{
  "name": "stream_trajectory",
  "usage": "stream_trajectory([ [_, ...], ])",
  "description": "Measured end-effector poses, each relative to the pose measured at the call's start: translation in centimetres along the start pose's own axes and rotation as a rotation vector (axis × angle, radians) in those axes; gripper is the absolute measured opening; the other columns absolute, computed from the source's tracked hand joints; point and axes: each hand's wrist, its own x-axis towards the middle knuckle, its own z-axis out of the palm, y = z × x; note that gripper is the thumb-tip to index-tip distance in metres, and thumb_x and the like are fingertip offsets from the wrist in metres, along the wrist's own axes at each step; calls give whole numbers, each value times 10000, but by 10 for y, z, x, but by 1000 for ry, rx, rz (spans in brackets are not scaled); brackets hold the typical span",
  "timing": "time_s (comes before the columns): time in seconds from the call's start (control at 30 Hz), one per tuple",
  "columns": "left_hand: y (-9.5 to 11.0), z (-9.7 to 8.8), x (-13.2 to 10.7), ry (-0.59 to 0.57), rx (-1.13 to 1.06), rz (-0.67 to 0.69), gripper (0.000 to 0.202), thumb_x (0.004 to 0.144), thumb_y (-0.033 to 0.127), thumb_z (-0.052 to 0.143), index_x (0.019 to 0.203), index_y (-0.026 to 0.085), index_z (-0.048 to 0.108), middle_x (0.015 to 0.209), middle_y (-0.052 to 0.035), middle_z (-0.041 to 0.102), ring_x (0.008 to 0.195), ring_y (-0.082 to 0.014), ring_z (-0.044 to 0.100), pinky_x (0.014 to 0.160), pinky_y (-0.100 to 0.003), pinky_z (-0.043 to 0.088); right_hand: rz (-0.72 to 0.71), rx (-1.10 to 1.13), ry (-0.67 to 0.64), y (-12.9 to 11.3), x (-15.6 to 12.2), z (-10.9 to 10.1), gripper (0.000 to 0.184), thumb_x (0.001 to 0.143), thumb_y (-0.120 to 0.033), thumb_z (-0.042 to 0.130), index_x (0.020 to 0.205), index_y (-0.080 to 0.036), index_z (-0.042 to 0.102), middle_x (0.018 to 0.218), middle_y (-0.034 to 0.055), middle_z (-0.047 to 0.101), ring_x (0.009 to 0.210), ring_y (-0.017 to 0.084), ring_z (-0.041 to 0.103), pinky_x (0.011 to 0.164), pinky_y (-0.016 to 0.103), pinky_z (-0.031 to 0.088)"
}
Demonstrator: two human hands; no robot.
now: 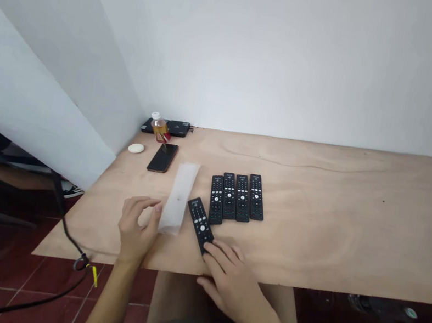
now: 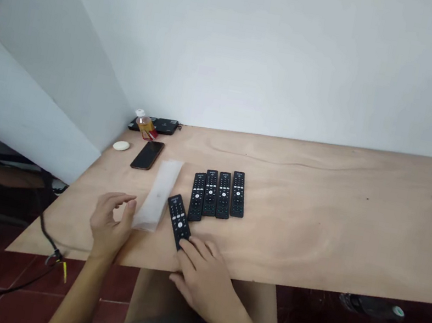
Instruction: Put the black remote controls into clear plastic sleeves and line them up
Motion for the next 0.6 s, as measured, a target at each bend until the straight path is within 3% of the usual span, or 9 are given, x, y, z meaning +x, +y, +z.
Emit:
stream_trajectory([
  [0.1,10,-2,-4,45,35,122,49,981,172,738,1009,212,741,931,-57,701,900,-232,665,878,-422,530,7,52,15,2,-39,-16,236,1081,-222,656,1311,-184,691,1400,135,743,1344,349,660,1154,560,559],
  [0.17,29,-2,-10,-4,-1,210,111,941,135,787,986,225,740,897,-41,683,842,-215,646,841,-404,526,26,95,44,9,-56,-29,198,1066,-117,621,1223,-193,714,1304,121,763,1273,315,696,1140,523,581],
  [0.2,42,-2,-14,-64,-44,234,142,926,122,805,989,231,740,899,-39,679,831,-209,638,824,-393,529,38,118,55,13,-62,-36,207,1059,-87,609,1195,-196,719,1275,117,765,1249,304,705,1128,509,594],
  [0.3,79,4,-31,-413,-192,236,271,933,202,839,1185,257,758,1078,-82,719,1003,-255,668,904,-419,566,65,177,62,30,-76,-54,309,1050,-71,600,1303,-209,711,1300,123,758,1240,296,710,1096,497,624],
  [0.37,95,11,-41,-591,-244,198,456,909,335,887,1333,273,732,1235,-113,718,1153,-300,661,996,-465,575,85,219,50,41,-82,-63,416,1052,-77,594,1424,-244,677,1359,121,746,1278,294,699,1111,502,620],
  [0.43,103,19,-48,-683,-275,137,509,911,392,883,1384,291,723,1294,-117,713,1207,-314,654,1032,-487,576,126,300,40,50,-86,-68,431,1062,-112,603,1449,-286,676,1390,110,738,1316,292,689,1126,497,613],
  [0.6,108,33,-41,-813,-402,-141,167,979,365,802,1123,279,815,1126,-79,780,1097,-284,708,964,-445,597,404,592,99,70,-80,-69,323,1111,-295,611,1410,-317,732,1382,96,773,1292,301,730,1119,492,617],
])
